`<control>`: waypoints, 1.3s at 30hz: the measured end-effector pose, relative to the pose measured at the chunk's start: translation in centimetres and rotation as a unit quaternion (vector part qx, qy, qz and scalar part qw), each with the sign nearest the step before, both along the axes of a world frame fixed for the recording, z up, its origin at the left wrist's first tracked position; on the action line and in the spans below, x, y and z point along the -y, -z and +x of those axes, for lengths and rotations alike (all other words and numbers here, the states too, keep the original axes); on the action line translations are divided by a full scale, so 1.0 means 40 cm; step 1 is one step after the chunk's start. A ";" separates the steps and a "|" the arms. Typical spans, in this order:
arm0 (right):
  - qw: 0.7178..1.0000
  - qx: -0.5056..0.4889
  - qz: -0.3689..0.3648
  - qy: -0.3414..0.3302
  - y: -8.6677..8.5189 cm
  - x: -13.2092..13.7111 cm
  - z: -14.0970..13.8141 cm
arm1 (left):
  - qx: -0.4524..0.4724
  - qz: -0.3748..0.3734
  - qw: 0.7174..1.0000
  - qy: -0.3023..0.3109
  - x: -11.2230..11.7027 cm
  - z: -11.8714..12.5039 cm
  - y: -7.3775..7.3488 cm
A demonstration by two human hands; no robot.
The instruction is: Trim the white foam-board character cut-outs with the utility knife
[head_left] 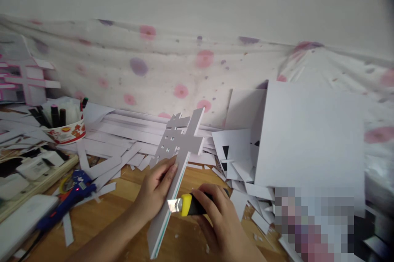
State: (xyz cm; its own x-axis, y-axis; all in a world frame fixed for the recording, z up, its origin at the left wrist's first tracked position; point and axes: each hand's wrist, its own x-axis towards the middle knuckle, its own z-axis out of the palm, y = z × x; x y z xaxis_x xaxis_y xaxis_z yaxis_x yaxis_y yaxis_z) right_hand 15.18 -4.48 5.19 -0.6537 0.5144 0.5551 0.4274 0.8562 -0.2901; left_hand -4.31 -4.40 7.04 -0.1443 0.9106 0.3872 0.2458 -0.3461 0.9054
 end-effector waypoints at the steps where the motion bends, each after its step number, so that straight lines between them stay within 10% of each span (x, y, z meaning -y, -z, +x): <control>1: 1.000 0.005 -0.001 -0.009 -0.002 0.000 0.001 | -0.004 0.005 1.000 0.000 -0.001 0.000 0.003; 39: 0.999 -0.033 0.014 0.025 0.011 -0.030 0.015 | -0.008 0.002 1.000 0.024 0.000 0.008 0.006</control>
State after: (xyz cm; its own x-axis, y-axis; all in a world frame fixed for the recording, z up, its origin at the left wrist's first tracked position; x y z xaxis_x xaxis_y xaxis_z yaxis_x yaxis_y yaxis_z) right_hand 15.76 -3.29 4.74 -0.5883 0.5301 0.6106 0.4511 0.8419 -0.2963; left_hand -3.97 -4.40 6.81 -0.0937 0.9145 0.3936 0.2427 -0.3624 0.8999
